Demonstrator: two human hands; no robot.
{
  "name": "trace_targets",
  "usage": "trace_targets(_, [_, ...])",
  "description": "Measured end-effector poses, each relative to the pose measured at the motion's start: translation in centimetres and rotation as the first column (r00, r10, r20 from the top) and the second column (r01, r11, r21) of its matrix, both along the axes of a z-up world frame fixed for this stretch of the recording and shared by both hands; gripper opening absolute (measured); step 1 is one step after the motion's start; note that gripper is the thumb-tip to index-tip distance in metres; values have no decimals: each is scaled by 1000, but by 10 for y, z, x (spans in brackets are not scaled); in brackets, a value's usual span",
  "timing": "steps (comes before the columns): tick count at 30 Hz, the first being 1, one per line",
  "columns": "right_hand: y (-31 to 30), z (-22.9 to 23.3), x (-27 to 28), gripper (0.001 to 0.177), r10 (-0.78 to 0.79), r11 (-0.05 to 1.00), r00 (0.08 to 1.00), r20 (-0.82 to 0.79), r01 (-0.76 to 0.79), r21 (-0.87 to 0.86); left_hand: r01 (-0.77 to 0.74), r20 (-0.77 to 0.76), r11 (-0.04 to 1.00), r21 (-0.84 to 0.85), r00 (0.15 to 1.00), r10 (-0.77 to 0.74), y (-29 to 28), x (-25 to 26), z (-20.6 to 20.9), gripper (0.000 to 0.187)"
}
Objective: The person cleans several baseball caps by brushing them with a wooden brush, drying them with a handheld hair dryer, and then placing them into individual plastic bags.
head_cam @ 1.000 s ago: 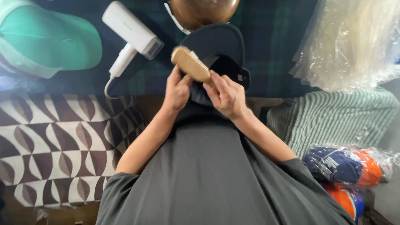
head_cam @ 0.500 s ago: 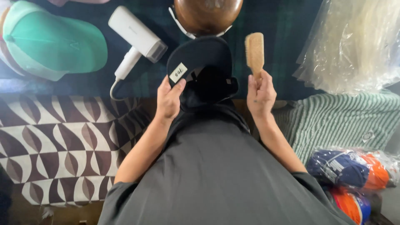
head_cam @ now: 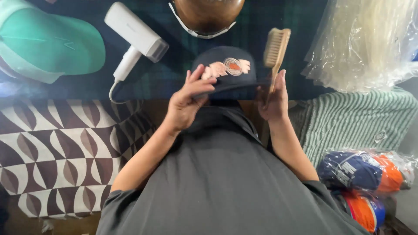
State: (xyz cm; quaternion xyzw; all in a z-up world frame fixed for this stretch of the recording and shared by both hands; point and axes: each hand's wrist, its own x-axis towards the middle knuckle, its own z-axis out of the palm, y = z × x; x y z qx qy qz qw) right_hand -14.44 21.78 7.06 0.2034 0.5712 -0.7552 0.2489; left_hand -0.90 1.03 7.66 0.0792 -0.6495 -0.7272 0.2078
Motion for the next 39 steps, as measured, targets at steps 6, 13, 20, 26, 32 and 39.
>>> trace_targets(6, [-12,18,16,23,4,933,995,103,34,-359,105,110,958,-265,991,-78,4,13,-24,36])
trace_targets(13, [30,-76,27,27,21,948,983,182,38,-315,-276,323,347,896,943,-85,23,23,-81,67])
trace_targets(20, [47,-90,14,6,118,944,979,-166,-59,324,-482,544,409,775,838,-41,19,6,-78,50])
trace_targets(26, [31,15,11,11,852,508,97,-514,79,858,-483,551,523,702,834,31,21,9,-79,56])
trace_targets(32, [47,-8,-22,12,823,470,239,-516,224,854,-513,580,541,666,813,57,5,15,-80,53])
trace_targets(39, [75,-22,-43,15,803,449,326,-499,218,866,-474,528,569,672,845,80,3,15,-66,50])
